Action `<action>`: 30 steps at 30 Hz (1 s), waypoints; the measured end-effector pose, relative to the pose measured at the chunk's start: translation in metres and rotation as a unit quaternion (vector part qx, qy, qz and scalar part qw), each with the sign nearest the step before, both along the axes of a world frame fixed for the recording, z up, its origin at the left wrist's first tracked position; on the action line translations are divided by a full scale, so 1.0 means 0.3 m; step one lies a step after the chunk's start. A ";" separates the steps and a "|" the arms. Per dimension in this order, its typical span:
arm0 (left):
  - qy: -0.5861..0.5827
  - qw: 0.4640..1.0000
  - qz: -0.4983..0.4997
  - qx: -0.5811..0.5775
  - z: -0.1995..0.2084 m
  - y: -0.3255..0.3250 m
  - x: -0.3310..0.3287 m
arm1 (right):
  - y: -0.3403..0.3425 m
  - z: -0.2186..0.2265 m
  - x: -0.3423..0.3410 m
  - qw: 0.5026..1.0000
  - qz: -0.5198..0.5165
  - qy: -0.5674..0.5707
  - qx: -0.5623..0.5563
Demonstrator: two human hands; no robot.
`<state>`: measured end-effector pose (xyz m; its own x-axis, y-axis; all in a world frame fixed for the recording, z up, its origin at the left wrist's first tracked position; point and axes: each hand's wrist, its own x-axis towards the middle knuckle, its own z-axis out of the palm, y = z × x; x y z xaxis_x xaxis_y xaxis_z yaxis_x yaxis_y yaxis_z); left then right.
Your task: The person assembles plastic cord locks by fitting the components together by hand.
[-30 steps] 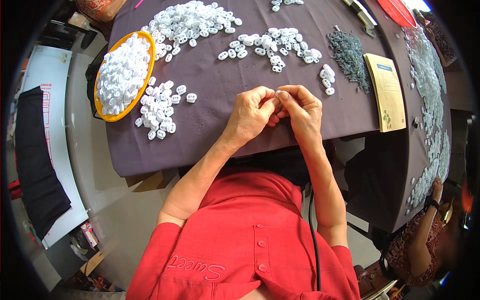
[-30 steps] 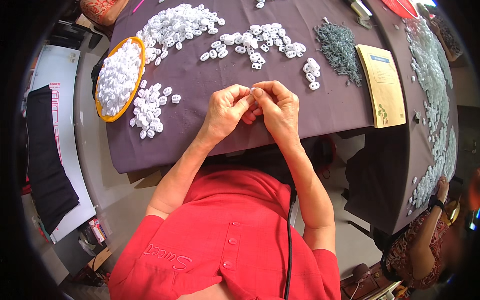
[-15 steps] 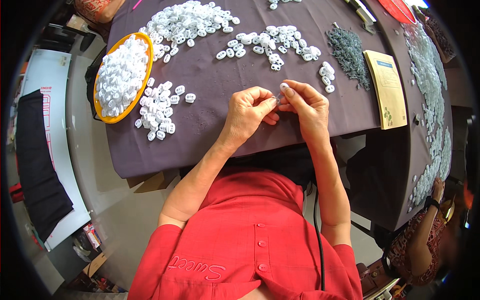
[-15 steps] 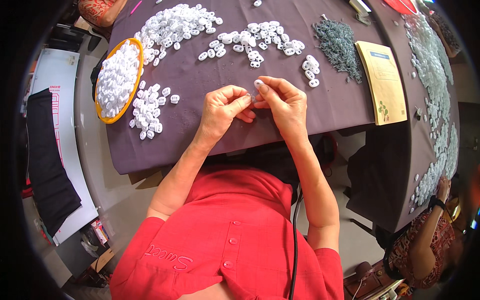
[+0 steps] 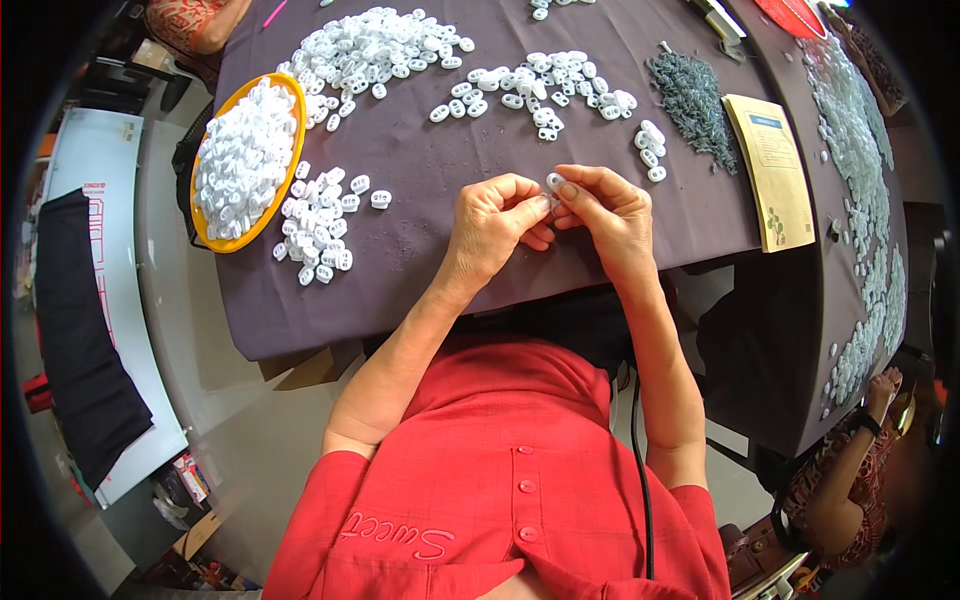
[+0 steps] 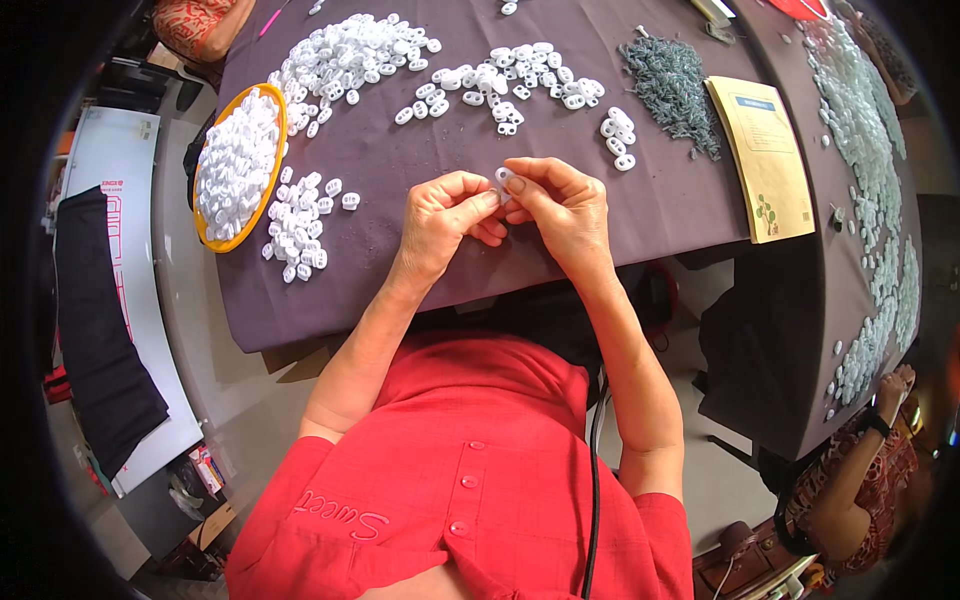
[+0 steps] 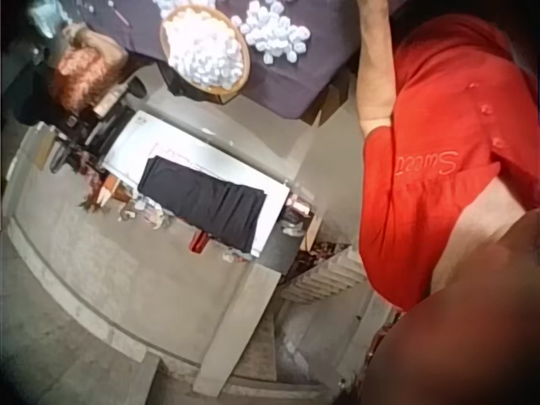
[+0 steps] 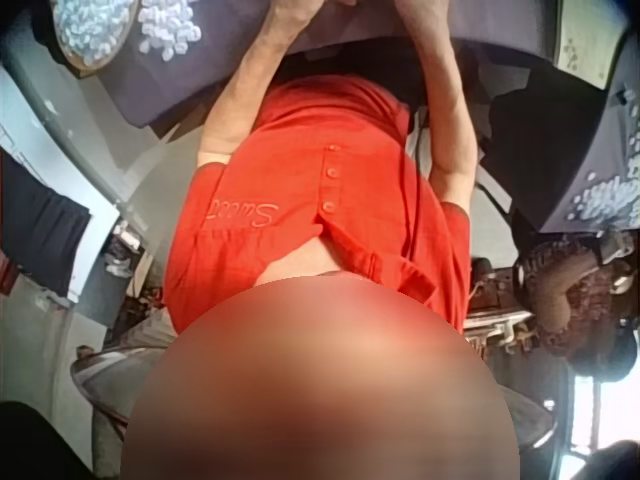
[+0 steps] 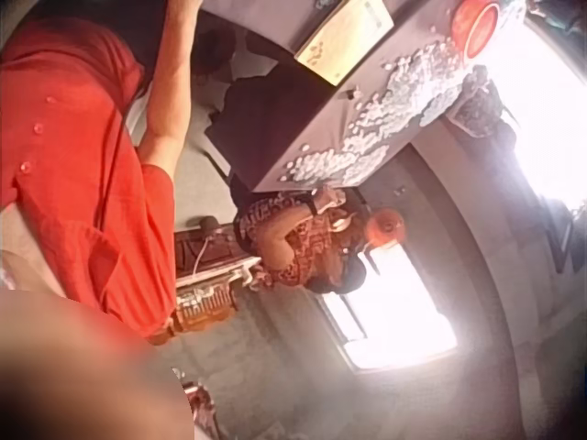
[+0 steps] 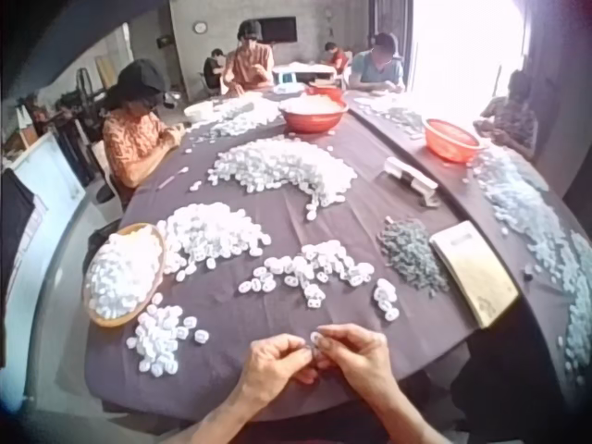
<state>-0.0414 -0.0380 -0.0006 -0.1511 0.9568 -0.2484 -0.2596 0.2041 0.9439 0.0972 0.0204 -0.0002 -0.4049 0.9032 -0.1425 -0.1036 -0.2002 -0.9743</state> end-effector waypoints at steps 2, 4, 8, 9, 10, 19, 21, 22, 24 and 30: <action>-0.003 1.000 -0.004 0.000 0.002 0.000 -0.001 | 0.001 -0.002 0.000 1.000 0.010 -0.007 0.012; -0.002 1.000 -0.004 0.001 0.000 -0.001 0.000 | 0.002 -0.004 0.000 1.000 0.013 -0.004 0.013; 0.009 1.000 -0.007 0.000 0.007 0.000 0.004 | 0.004 -0.006 0.005 1.000 0.021 -0.004 0.017; 0.009 1.000 -0.008 0.000 0.008 0.000 0.004 | 0.003 -0.006 0.005 1.000 0.021 -0.004 0.017; 0.014 1.000 -0.011 0.000 0.008 0.000 0.004 | 0.001 -0.006 0.005 0.999 0.024 -0.013 0.026; -0.004 1.000 0.031 0.004 0.009 0.003 0.021 | -0.001 -0.008 0.002 0.997 0.043 -0.031 0.048; -0.003 0.999 0.033 0.004 0.011 0.007 0.020 | 0.000 -0.008 0.004 0.997 0.044 -0.036 0.050; -0.004 0.999 0.035 0.000 0.011 0.007 0.018 | 0.001 -0.008 0.006 0.997 0.052 -0.032 0.056; -0.004 0.999 0.034 -0.003 0.012 0.006 0.015 | 0.000 -0.007 0.007 0.996 0.059 -0.027 0.062; -0.025 0.999 0.032 -0.002 0.017 0.007 0.019 | -0.007 0.006 0.004 0.992 0.061 -0.051 0.093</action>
